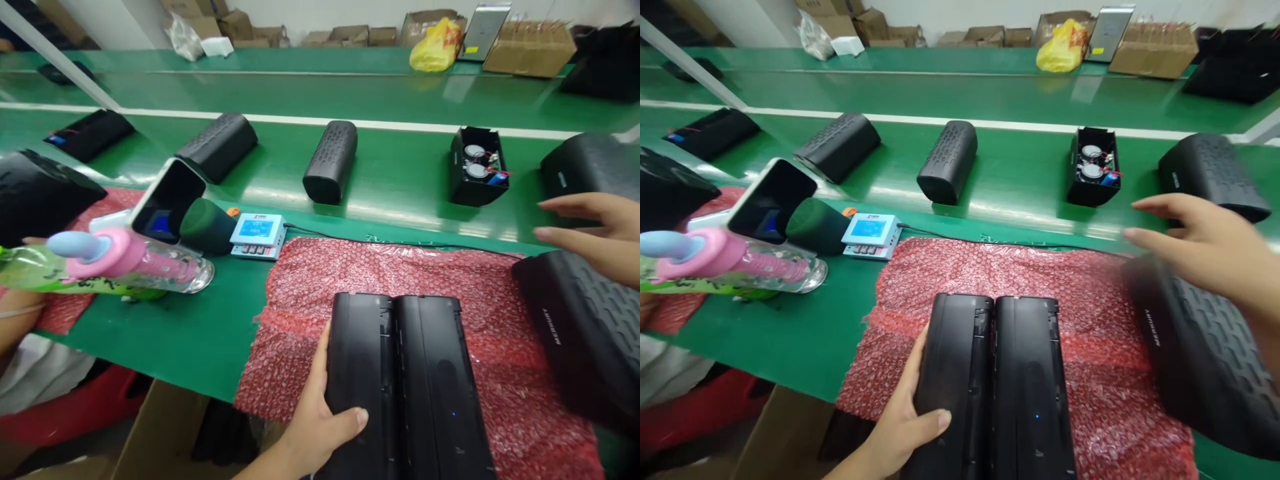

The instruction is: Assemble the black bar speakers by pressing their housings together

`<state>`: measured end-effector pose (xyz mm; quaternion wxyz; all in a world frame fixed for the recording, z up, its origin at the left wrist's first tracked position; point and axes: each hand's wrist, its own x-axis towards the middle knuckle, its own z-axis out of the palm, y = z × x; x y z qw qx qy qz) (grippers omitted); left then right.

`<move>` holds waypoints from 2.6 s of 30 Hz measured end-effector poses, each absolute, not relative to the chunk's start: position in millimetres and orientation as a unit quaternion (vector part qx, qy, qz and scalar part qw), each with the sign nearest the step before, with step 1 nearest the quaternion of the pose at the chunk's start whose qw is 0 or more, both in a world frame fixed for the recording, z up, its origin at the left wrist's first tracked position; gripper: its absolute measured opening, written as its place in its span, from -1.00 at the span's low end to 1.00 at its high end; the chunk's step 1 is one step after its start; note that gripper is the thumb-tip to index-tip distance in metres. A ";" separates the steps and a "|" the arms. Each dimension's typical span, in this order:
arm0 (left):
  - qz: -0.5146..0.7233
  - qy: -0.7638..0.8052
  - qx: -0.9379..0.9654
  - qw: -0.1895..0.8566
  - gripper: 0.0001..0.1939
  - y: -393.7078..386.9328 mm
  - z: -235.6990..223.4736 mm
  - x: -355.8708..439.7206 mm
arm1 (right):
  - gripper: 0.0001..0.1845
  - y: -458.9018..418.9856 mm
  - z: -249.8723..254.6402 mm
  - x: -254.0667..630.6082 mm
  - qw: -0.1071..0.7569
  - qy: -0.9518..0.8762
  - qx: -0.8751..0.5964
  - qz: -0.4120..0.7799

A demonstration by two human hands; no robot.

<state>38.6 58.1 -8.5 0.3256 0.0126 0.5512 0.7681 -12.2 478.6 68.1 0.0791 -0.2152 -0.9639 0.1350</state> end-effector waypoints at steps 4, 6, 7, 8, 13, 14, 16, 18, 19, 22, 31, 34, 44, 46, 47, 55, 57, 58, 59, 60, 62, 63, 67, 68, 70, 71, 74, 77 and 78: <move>0.757 0.582 -0.035 0.293 0.07 61.0 -8.9 40.1 | -0.48 490.0 61.5 -71.3 0.040 -0.982 -0.183 0.025; 0.758 0.583 -0.066 0.285 0.11 63.6 -7.0 40.0 | -0.44 494.7 52.1 -95.8 0.034 -0.985 -0.171 -0.008; 0.759 0.579 -0.075 0.286 0.13 64.4 -6.5 39.7 | -0.42 496.3 46.1 -106.2 0.029 -0.986 -0.164 -0.022; 0.762 0.574 -0.076 0.290 0.14 64.6 -6.7 39.2 | -0.38 497.1 39.5 -115.4 0.025 -0.986 -0.162 -0.037; 0.713 0.643 -0.021 0.279 -0.10 58.7 -15.7 34.5 | -0.31 492.8 7.0 -147.6 0.003 -0.986 -0.143 -0.082; 0.695 0.666 -0.015 0.271 -0.15 57.5 -17.3 33.9 | -0.32 492.3 2.5 -151.9 -0.002 -0.985 -0.151 -0.087; 0.670 0.695 -0.014 0.260 -0.19 56.6 -18.9 33.4 | -0.38 493.1 -2.7 -158.6 -0.003 -0.979 -0.179 -0.098; 0.667 0.701 -0.023 0.253 -0.19 57.4 -19.1 33.9 | -0.49 495.1 -2.2 -162.3 -0.002 -0.974 -0.197 -0.110; 0.673 0.696 -0.031 0.249 -0.19 58.2 -19.1 34.3 | -0.55 495.8 0.0 -162.9 -0.006 -0.974 -0.197 -0.115; 0.708 0.663 -0.055 0.239 -0.23 60.4 -20.5 35.1 | -0.68 492.9 13.3 -157.9 -0.020 -0.978 -0.160 -0.129; 0.715 0.660 -0.044 0.227 -0.24 61.8 -23.0 31.2 | -0.78 439.8 53.8 -22.3 0.006 -0.987 -0.038 -0.156; 0.707 0.668 -0.033 0.230 -0.24 61.9 -22.2 29.4 | -0.83 411.9 46.3 47.3 0.069 -0.984 0.033 -0.159; 0.699 0.675 -0.022 0.235 -0.27 63.9 -18.3 23.9 | -0.72 362.0 -4.8 141.4 0.188 -0.978 0.028 -0.082; 0.697 0.676 -0.016 0.237 -0.28 63.2 -17.8 24.0 | -0.83 355.9 -6.0 144.4 0.195 -0.980 -0.003 -0.046; 0.695 0.680 -0.012 0.235 -0.28 62.7 -18.1 24.1 | -0.88 351.7 -5.5 146.0 0.209 -0.978 -0.017 -0.009; 0.712 0.663 -0.033 0.228 -0.30 60.1 -23.3 19.9 | -0.44 297.1 -2.2 140.7 0.072 -0.860 -0.159 0.480; 0.718 0.657 -0.027 0.230 -0.33 60.9 -20.0 15.1 | -0.32 288.6 -6.8 128.4 0.049 -0.812 -0.181 0.552; 0.718 0.656 -0.028 0.229 -0.32 61.8 -17.4 12.3 | -0.27 286.1 -9.6 121.5 0.046 -0.788 -0.191 0.584; 0.720 0.654 -0.031 0.229 -0.30 63.2 -14.3 9.6 | -0.23 284.5 -12.3 114.6 0.046 -0.763 -0.200 0.613; 0.724 0.648 -0.035 0.233 -0.28 65.1 -10.9 7.2 | -0.19 283.6 -14.5 108.2 0.048 -0.738 -0.209 0.640; 0.734 0.628 -0.048 0.255 -0.21 70.1 -3.6 3.9 | -0.12 283.3 -16.2 97.9 0.056 -0.694 -0.230 0.680; 0.738 0.617 -0.054 0.267 -0.19 72.9 -0.2 3.3 | -0.08 283.6 -15.3 94.2 0.057 -0.674 -0.239 0.696; 0.752 0.592 -0.065 0.283 -0.10 81.8 8.3 4.5 | 0.04 285.8 -3.7 86.8 0.005 -0.573 -0.286 0.768; 0.752 0.592 -0.067 0.282 -0.07 82.9 9.0 5.0 | 0.06 286.3 -0.8 86.1 -0.015 -0.545 -0.294 0.785; 0.746 0.598 -0.073 0.285 -0.02 84.1 9.5 5.5 | 0.07 286.8 3.0 85.1 -0.033 -0.508 -0.304 0.805; 0.741 0.603 -0.074 0.286 0.00 84.4 9.7 5.5 | 0.06 286.8 3.8 84.7 -0.033 -0.499 -0.305 0.811; 0.728 0.619 -0.069 0.287 0.01 84.7 10.3 4.6 | 0.04 285.6 3.3 84.3 -0.018 -0.493 -0.306 0.814; 0.715 0.637 -0.060 0.283 -0.02 84.6 10.8 2.8 | 0.00 284.1 3.3 84.6 -0.022 -0.498 -0.313 0.808; 0.710 0.642 -0.054 0.284 -0.04 84.4 10.7 2.1 | -0.01 283.7 3.6 84.8 -0.025 -0.500 -0.314 0.807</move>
